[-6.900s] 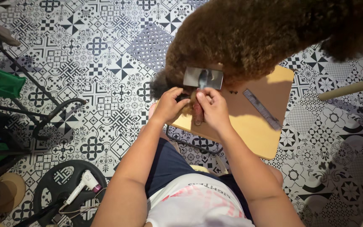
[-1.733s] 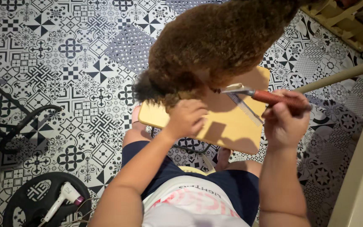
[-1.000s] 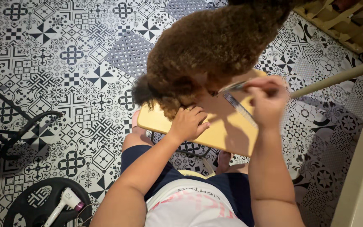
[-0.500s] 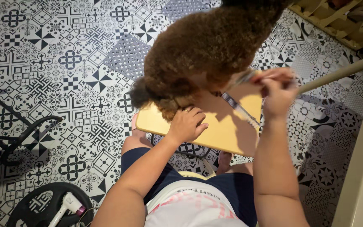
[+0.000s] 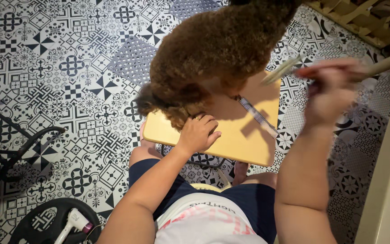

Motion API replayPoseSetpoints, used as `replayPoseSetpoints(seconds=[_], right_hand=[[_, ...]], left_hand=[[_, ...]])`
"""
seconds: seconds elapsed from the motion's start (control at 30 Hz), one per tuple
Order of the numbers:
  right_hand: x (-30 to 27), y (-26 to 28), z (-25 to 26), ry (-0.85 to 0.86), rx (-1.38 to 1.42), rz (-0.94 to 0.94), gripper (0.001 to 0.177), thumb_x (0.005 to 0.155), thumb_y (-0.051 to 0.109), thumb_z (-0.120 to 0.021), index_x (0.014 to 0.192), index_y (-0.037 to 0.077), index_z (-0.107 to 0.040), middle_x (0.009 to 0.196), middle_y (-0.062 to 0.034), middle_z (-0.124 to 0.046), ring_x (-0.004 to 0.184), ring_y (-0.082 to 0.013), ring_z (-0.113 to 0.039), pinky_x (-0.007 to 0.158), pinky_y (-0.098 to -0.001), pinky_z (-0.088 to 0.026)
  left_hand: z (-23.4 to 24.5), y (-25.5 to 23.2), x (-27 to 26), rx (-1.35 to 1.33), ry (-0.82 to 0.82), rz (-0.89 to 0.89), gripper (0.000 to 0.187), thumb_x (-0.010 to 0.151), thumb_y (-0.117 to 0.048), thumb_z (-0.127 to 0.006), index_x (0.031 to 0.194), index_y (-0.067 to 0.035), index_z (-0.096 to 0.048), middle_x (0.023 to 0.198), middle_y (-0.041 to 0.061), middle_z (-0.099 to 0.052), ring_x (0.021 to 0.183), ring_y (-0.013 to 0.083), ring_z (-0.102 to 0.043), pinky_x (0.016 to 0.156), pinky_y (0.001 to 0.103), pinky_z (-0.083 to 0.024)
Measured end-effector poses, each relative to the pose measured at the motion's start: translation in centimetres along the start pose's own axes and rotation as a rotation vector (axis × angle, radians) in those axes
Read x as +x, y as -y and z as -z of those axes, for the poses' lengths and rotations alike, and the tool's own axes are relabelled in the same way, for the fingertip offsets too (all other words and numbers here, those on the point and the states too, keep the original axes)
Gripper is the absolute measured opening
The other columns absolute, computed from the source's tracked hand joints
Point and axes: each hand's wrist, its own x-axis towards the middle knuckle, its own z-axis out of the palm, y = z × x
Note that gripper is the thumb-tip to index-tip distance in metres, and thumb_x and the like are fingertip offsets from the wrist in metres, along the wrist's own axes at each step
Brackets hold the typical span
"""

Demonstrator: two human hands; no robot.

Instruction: The person brushes and combs a brown dog's fur while it stands on a grooming table. The person uses a slicker brush and a metal comb to groom the dog's back, sides, and legs.

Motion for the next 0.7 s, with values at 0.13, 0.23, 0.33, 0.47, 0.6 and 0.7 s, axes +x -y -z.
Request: replayPoseSetpoints(seconds=[0.13, 0.23, 0.33, 0.47, 0.6, 0.7], right_hand=[[-0.3, -6.1, -1.9, 0.223, -0.302, -0.379, 0.010, 0.100, 0.001, -0.060, 0.100, 0.011, -0.059, 0.086, -0.0074, -0.067, 0.068, -0.0143, -0.064, 0.052, -0.0259, -0.043], [0.6, -6.1, -2.0, 0.288, -0.025, -0.230, 0.013, 0.102, -0.002, -0.060, 0.103, 0.010, -0.057, 0.098, -0.0102, -0.067, 0.082, -0.0200, -0.068, 0.064, -0.0309, -0.054], [0.8, -2.2, -0.1, 0.183, 0.268, -0.022, 0.011, 0.108, -0.007, -0.060, 0.107, 0.004, -0.058, 0.105, -0.0160, -0.068, 0.093, -0.0310, -0.076, 0.061, -0.0307, -0.056], [-1.5, 1.7, 1.5, 0.108, 0.404, 0.072, 0.009, 0.106, 0.013, -0.055, 0.107, 0.005, -0.060, 0.097, -0.0172, -0.071, 0.079, -0.0285, -0.075, 0.052, -0.0296, -0.055], [-5.1, 1.1, 1.5, 0.215, 0.026, -0.144, 0.016, 0.117, 0.009, -0.064, 0.103, 0.004, -0.058, 0.098, -0.0144, -0.072, 0.086, -0.0272, -0.077, 0.056, -0.0278, -0.054], [-7.4, -2.0, 0.4, 0.355, -0.066, -0.264, 0.017, 0.099, -0.002, -0.068, 0.105, 0.006, -0.055, 0.105, -0.0104, -0.071, 0.101, -0.0225, -0.075, 0.060, -0.0265, -0.056]], left_hand=[[0.1, -0.3, 0.0, 0.002, -0.018, 0.008, 0.028, 0.086, -0.036, -0.075, 0.101, -0.012, -0.073, 0.109, 0.003, -0.069, 0.094, 0.0262, -0.068, 0.078, 0.045, -0.050], [0.2, -0.3, 0.2, 0.005, -0.002, 0.022, 0.027, 0.085, -0.036, -0.075, 0.099, -0.013, -0.074, 0.108, 0.003, -0.070, 0.092, 0.0264, -0.068, 0.078, 0.046, -0.050], [0.0, -0.2, -0.1, -0.007, -0.012, 0.015, 0.027, 0.084, -0.034, -0.075, 0.099, -0.012, -0.073, 0.109, 0.003, -0.070, 0.094, 0.0268, -0.068, 0.078, 0.045, -0.050], [-0.3, 0.2, -0.1, -0.062, -0.003, -0.008, 0.020, 0.087, -0.032, -0.076, 0.095, -0.014, -0.072, 0.108, 0.001, -0.070, 0.099, 0.0260, -0.068, 0.082, 0.041, -0.050], [0.4, 0.2, -0.8, 0.000, -0.202, -0.197, 0.018, 0.089, -0.025, -0.075, 0.103, -0.015, -0.071, 0.115, 0.003, -0.067, 0.111, 0.0263, -0.060, 0.096, 0.045, -0.042], [1.6, 0.8, -1.7, 0.081, -0.373, -0.124, 0.028, 0.087, -0.026, -0.074, 0.111, -0.012, -0.070, 0.124, 0.011, -0.061, 0.121, 0.0308, -0.051, 0.103, 0.049, -0.036]])
